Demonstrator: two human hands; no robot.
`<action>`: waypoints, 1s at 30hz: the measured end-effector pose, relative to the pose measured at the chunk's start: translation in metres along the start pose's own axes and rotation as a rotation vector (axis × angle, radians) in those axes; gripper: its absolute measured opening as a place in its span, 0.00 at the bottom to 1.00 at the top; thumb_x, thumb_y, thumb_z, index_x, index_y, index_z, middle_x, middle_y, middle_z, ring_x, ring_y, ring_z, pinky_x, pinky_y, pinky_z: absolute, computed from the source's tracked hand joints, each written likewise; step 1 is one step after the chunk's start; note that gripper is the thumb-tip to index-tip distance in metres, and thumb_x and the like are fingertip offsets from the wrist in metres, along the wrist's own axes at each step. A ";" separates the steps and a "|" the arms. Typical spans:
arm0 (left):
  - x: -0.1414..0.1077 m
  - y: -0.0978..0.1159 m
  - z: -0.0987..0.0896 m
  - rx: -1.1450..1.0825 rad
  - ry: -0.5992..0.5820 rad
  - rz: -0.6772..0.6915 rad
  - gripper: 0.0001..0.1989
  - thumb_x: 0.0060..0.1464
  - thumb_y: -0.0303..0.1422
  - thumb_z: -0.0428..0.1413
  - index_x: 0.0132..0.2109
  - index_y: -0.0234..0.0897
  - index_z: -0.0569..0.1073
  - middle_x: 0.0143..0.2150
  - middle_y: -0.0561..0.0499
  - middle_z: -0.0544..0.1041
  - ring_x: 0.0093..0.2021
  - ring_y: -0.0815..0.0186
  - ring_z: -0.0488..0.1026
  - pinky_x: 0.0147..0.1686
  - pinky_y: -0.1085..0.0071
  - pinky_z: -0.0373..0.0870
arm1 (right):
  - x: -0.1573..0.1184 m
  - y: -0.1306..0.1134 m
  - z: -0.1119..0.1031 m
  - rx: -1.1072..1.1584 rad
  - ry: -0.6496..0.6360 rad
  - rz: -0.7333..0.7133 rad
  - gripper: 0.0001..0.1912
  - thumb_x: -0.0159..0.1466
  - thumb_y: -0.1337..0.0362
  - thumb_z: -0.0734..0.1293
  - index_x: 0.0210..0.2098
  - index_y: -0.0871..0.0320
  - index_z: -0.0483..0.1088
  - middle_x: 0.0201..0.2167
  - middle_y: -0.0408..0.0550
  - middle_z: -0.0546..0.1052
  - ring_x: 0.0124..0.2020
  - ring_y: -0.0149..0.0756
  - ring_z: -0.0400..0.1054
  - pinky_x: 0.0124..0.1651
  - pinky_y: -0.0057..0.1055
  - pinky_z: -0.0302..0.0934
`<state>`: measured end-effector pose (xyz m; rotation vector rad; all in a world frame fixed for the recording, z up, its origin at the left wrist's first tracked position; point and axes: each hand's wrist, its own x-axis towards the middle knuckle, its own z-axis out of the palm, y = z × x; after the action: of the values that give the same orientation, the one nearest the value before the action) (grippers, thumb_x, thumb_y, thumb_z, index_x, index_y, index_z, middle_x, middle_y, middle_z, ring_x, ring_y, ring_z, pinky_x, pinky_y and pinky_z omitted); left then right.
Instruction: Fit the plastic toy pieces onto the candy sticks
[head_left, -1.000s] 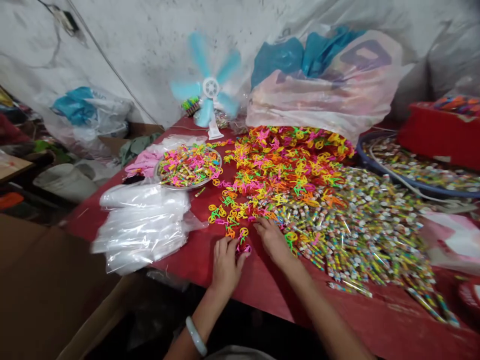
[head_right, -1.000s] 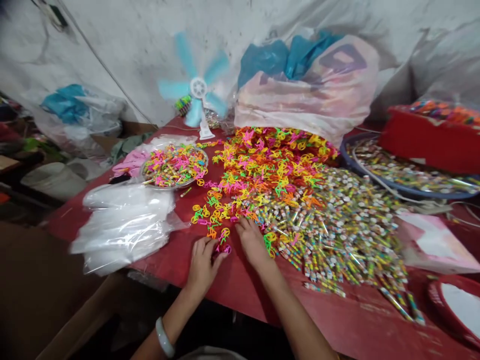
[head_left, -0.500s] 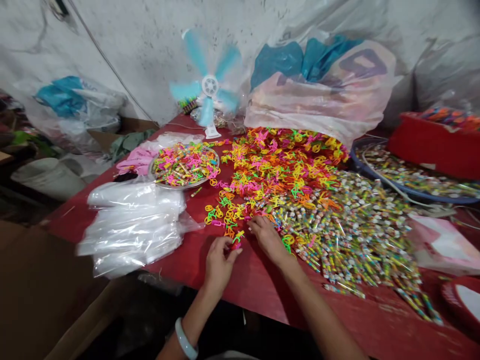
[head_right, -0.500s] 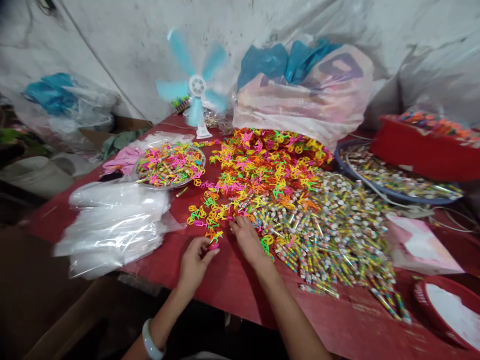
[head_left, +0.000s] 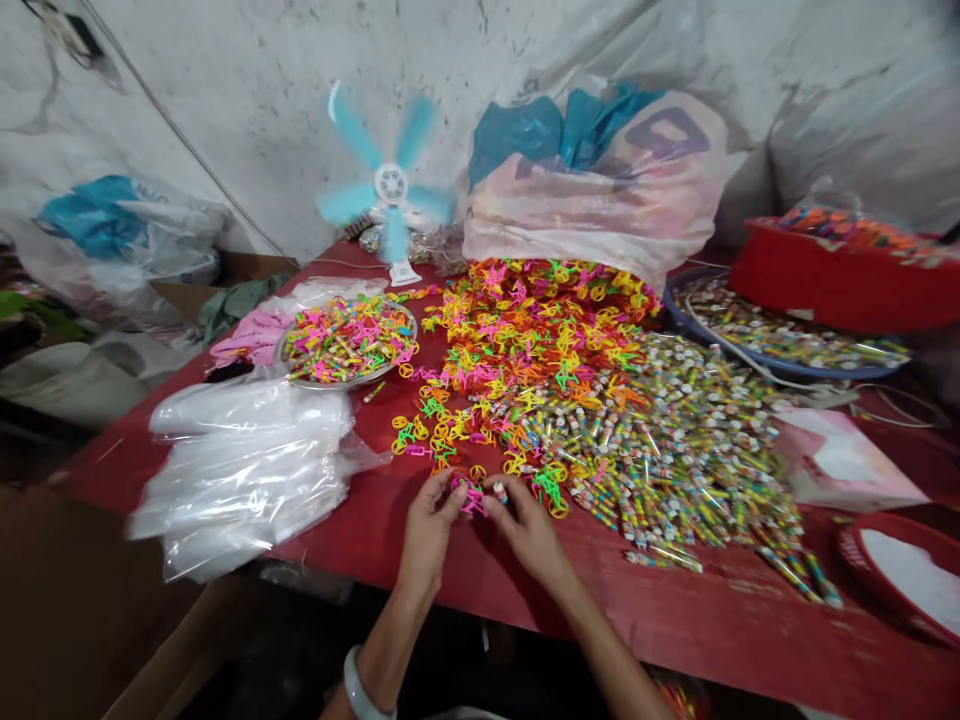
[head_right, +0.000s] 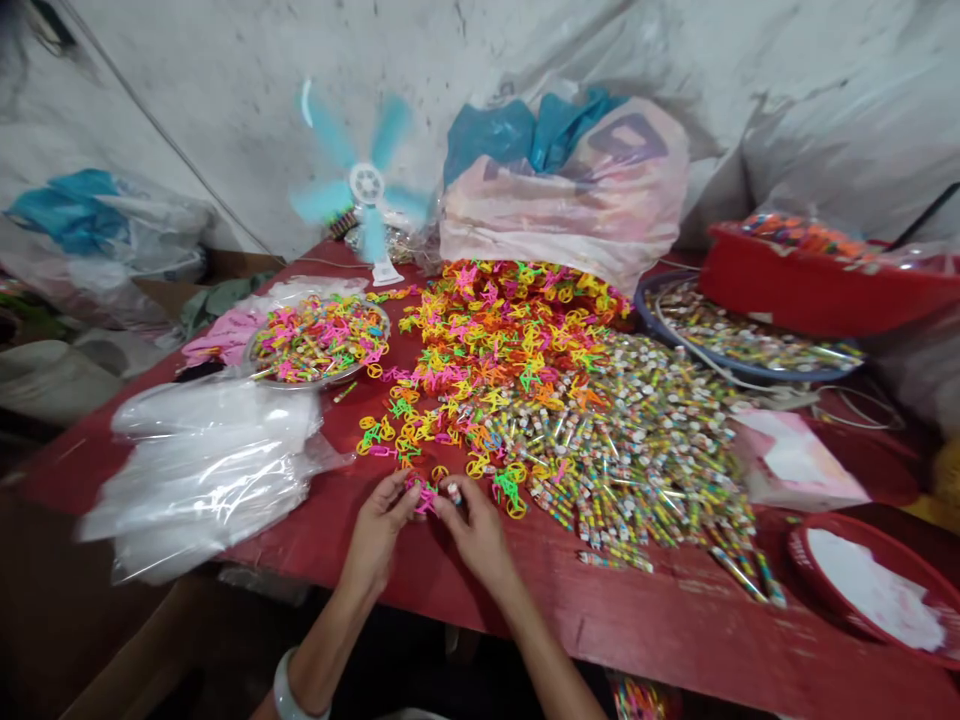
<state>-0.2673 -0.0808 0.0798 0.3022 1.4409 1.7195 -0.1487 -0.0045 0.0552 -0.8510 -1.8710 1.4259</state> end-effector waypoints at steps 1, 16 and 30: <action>-0.003 0.000 0.003 0.003 -0.018 -0.011 0.22 0.41 0.38 0.66 0.45 0.36 0.76 0.41 0.48 0.78 0.38 0.67 0.73 0.37 0.74 0.69 | -0.005 0.000 0.002 0.016 -0.023 0.013 0.11 0.63 0.55 0.64 0.37 0.56 0.68 0.31 0.43 0.72 0.31 0.31 0.65 0.35 0.27 0.60; -0.015 -0.004 0.009 0.118 -0.169 -0.031 0.15 0.45 0.39 0.64 0.39 0.34 0.77 0.35 0.49 0.78 0.35 0.67 0.72 0.37 0.72 0.71 | -0.021 -0.008 -0.006 0.208 -0.017 0.174 0.17 0.62 0.48 0.63 0.30 0.57 0.64 0.19 0.35 0.60 0.18 0.26 0.52 0.22 0.24 0.50; 0.008 -0.001 0.002 0.439 0.121 0.132 0.12 0.48 0.38 0.61 0.38 0.36 0.73 0.28 0.53 0.69 0.29 0.66 0.69 0.31 0.71 0.67 | -0.004 0.022 -0.010 -0.851 0.148 0.090 0.14 0.64 0.59 0.56 0.39 0.57 0.70 0.39 0.59 0.74 0.30 0.46 0.71 0.27 0.36 0.59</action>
<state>-0.2699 -0.0738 0.0771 0.5453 1.9234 1.5286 -0.1364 0.0024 0.0357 -1.3920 -2.3477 0.5337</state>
